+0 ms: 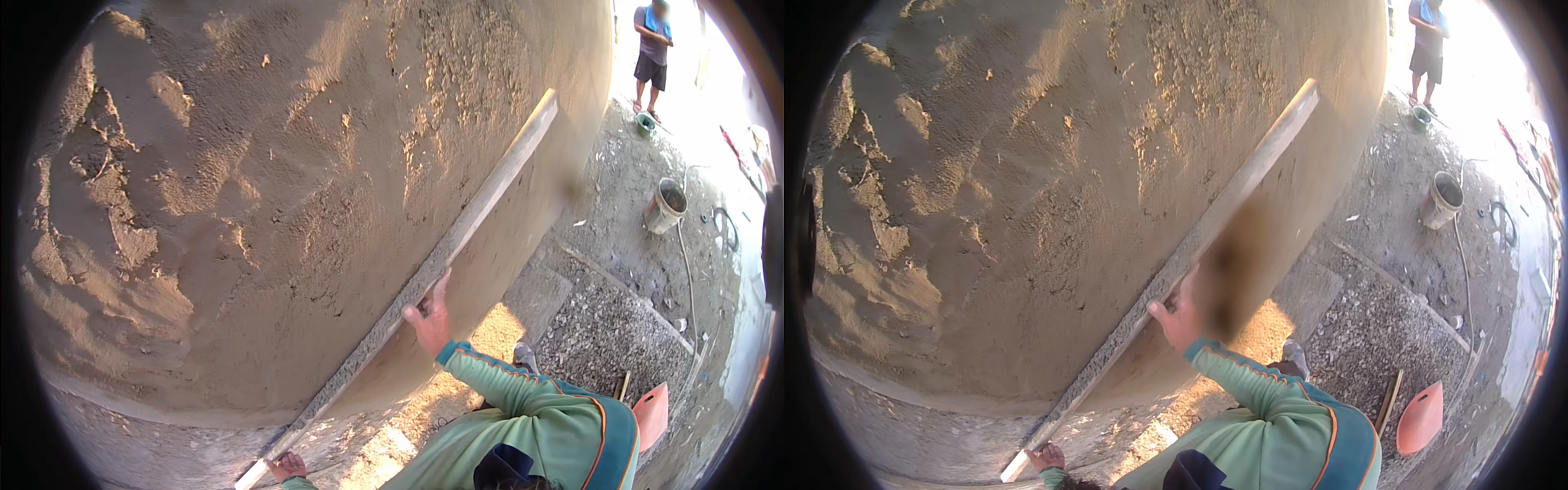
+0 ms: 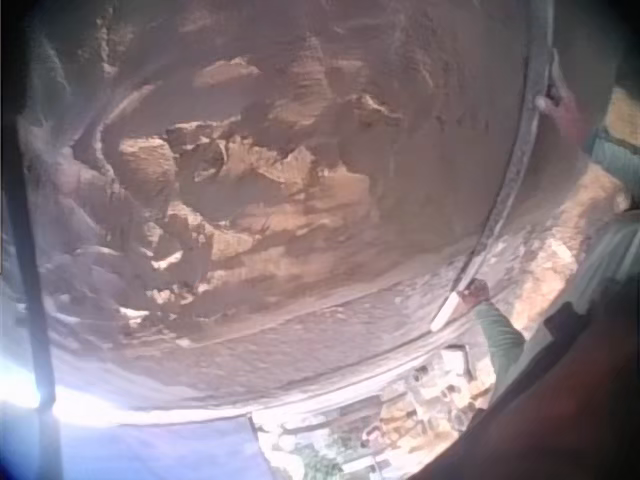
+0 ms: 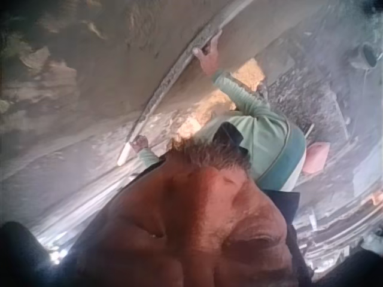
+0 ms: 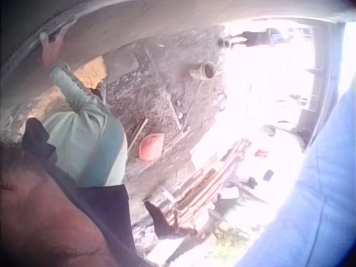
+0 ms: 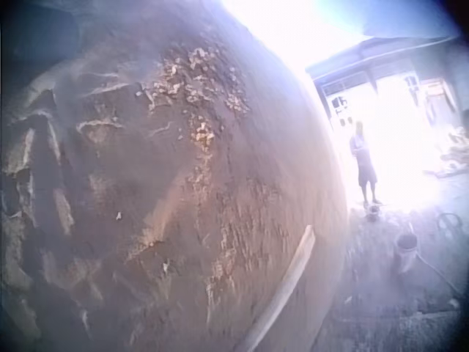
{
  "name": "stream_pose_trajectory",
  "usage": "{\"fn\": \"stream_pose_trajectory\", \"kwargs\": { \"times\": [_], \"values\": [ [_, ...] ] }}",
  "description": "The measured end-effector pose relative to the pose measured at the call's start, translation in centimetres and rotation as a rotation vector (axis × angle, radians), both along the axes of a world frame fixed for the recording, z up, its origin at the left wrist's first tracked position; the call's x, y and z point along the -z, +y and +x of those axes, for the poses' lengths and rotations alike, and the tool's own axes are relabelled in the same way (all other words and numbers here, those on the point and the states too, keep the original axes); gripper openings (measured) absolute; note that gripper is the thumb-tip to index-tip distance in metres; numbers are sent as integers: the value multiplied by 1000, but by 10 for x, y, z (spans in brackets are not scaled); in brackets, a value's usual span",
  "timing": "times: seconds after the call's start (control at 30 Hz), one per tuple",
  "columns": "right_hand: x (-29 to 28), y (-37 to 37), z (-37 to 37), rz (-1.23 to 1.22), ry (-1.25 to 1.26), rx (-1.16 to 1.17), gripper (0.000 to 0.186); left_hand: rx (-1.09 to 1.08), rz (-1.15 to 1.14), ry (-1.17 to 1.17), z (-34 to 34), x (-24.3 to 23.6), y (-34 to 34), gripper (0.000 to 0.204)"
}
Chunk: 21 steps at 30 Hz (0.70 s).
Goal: The person uses a long wooden straightedge to scrape and level wet plaster on a curved wall surface. They repeatedly pull the tool across the wall to remove excess material and create a smooth finish. The person briefly pauses to wash the straightedge in a bucket of water before resuming the leveling process.
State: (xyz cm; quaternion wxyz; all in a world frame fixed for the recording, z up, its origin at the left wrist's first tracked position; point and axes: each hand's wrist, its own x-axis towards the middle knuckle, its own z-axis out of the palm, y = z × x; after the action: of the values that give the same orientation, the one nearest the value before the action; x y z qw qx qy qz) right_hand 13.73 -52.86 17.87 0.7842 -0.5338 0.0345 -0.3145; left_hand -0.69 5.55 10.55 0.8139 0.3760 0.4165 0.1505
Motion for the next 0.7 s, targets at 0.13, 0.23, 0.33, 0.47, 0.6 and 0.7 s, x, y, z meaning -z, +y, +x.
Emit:
{"fn": "stream_pose_trajectory", "kwargs": {
  "times": [0.13,0.23,0.33,0.47,0.6,0.7],
  "values": [
    [-48,-65,29,-413,178,282,94,77,19,-69,9,-42,-73,54],
    [-106,-154,64,-391,-100,331,75,181,-110,-192,28,-85,-168,50],
    [-168,-267,102,-531,-182,440,46,342,-207,-351,56,-120,-272,56],
    [-198,-418,146,-198,-16,151,42,435,-225,-425,82,-133,-385,57],
    [-162,-485,172,-87,1,-571,43,485,-188,-379,92,-111,-424,63],
    [-73,-434,142,-144,260,388,50,422,-163,-279,87,-72,-400,67]
  ]
}}
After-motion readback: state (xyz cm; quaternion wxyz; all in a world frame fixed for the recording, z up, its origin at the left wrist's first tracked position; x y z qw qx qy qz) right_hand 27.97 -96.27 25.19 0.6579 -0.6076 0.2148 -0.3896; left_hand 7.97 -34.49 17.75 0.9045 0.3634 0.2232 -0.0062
